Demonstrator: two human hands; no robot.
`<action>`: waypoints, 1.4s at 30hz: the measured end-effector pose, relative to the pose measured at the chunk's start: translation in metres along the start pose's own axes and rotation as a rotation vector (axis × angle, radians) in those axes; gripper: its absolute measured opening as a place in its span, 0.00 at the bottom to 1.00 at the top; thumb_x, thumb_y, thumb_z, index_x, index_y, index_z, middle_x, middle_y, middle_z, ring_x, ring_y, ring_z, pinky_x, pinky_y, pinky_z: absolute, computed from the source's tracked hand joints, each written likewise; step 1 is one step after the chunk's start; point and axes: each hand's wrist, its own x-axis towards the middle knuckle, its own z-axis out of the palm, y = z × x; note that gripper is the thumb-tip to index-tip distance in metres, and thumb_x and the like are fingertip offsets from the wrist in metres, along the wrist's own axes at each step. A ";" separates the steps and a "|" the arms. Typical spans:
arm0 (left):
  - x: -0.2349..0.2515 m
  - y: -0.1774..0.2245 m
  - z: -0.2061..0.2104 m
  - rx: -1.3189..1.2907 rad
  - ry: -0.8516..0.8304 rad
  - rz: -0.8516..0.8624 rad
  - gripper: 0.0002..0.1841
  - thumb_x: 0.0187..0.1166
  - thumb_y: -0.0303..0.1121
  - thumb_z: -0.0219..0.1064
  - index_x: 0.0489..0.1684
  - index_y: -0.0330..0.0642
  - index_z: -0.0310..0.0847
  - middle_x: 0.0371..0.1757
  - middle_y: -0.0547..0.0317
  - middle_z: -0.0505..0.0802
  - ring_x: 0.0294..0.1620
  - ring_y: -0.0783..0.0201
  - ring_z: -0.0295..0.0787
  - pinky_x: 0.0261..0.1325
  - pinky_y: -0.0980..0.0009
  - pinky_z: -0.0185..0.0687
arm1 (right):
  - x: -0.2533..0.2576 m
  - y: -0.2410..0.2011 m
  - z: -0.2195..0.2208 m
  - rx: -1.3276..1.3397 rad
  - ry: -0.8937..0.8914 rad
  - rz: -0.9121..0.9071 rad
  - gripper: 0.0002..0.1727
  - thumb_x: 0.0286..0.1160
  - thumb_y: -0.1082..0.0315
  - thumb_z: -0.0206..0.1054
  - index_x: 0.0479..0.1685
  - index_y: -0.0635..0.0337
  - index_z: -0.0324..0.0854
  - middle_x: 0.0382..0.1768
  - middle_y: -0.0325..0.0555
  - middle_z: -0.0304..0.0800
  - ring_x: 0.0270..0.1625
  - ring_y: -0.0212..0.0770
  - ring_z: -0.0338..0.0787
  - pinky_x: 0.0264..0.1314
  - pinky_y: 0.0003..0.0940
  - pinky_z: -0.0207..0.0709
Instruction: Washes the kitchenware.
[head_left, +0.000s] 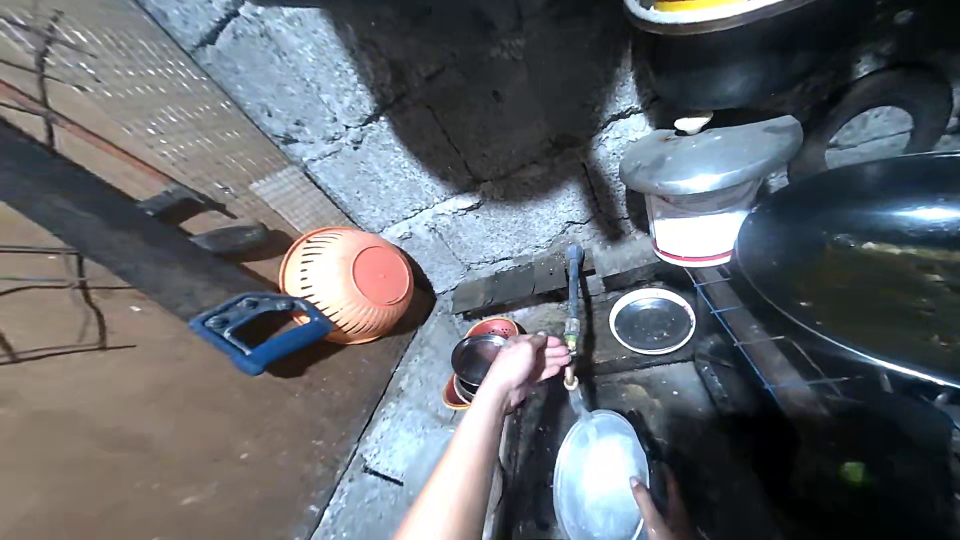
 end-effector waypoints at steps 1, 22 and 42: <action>0.001 0.005 0.001 0.112 -0.007 0.018 0.24 0.97 0.40 0.41 0.62 0.30 0.79 0.49 0.45 0.96 0.48 0.55 0.96 0.54 0.61 0.91 | 0.000 0.002 0.001 -0.007 0.005 -0.009 0.53 0.74 0.51 0.73 0.93 0.67 0.48 0.86 0.68 0.63 0.85 0.58 0.70 0.85 0.54 0.67; -0.056 -0.255 -0.001 -0.669 0.095 -0.052 0.32 0.91 0.44 0.54 0.93 0.54 0.45 0.64 0.37 0.89 0.57 0.42 0.91 0.54 0.43 0.90 | 0.072 -0.044 -0.006 0.155 -0.265 0.297 0.34 0.92 0.41 0.47 0.92 0.43 0.55 0.71 0.64 0.82 0.59 0.66 0.90 0.49 0.66 0.87; -0.063 -0.273 0.026 -0.392 0.337 -0.054 0.34 0.93 0.45 0.54 0.90 0.31 0.52 0.72 0.31 0.82 0.67 0.47 0.84 0.70 0.48 0.81 | 0.047 -0.026 0.094 -0.931 -0.844 -0.212 0.24 0.83 0.59 0.65 0.71 0.68 0.80 0.64 0.67 0.87 0.69 0.61 0.86 0.77 0.59 0.74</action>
